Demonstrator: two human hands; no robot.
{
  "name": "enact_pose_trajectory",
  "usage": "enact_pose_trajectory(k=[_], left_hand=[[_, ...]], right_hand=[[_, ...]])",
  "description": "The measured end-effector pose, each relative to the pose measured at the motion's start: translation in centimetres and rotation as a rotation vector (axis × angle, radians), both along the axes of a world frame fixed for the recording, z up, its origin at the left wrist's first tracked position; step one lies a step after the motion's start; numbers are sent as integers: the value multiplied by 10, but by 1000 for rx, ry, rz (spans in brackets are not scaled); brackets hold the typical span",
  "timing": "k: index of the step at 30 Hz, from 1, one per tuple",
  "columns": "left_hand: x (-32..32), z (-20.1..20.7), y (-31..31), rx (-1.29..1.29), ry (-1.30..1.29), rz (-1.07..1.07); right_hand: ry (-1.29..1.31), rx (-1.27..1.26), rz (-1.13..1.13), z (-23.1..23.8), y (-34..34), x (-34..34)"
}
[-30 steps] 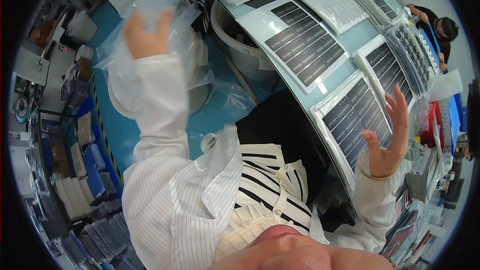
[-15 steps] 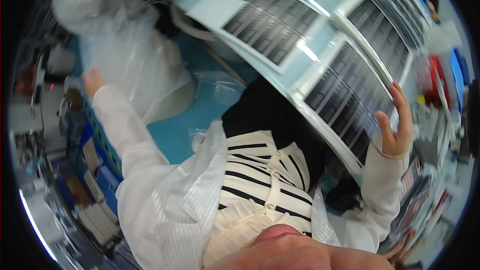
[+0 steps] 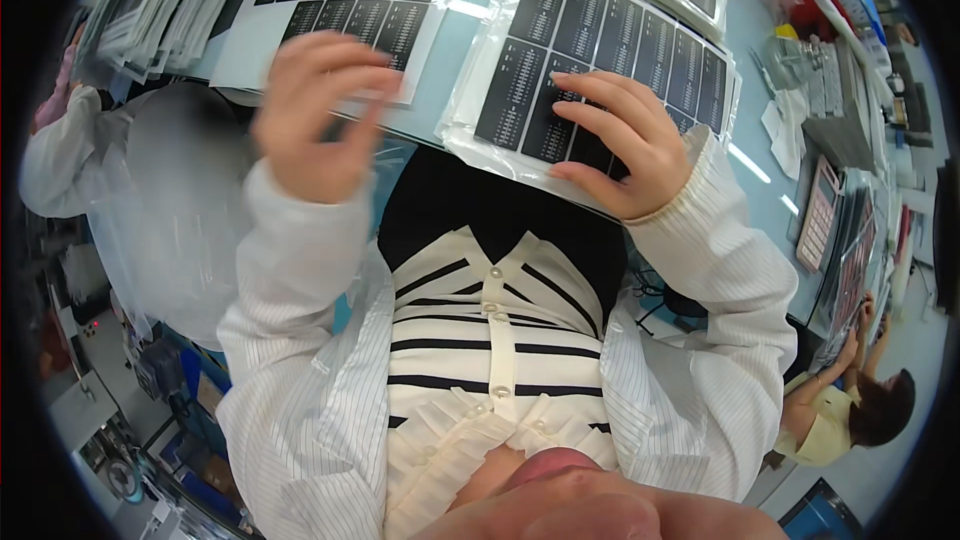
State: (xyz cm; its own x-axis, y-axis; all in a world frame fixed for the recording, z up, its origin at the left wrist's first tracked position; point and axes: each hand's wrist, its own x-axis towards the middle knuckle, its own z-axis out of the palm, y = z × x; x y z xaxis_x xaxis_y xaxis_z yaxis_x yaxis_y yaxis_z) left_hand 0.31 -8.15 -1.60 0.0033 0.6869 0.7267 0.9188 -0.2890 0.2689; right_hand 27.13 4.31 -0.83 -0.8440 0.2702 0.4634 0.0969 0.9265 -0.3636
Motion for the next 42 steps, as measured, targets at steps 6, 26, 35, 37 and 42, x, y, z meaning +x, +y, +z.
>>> enact_pose_trajectory(k=[6,26,35,37,42], left_hand=[[36,7,35,-276,170,-356],[33,7,38,-69,386,-434],[40,28,27,83,216,-347],[49,27,21,55,110,-356],[64,27,12,33,46,-534]], right_hand=[[-42,-8,-36,-8,0,4],[-8,14,3,-20,1,5],[85,0,13,-13,3,5],[169,-2,18,-9,4,7],[190,-232,-97,3,4,15]])
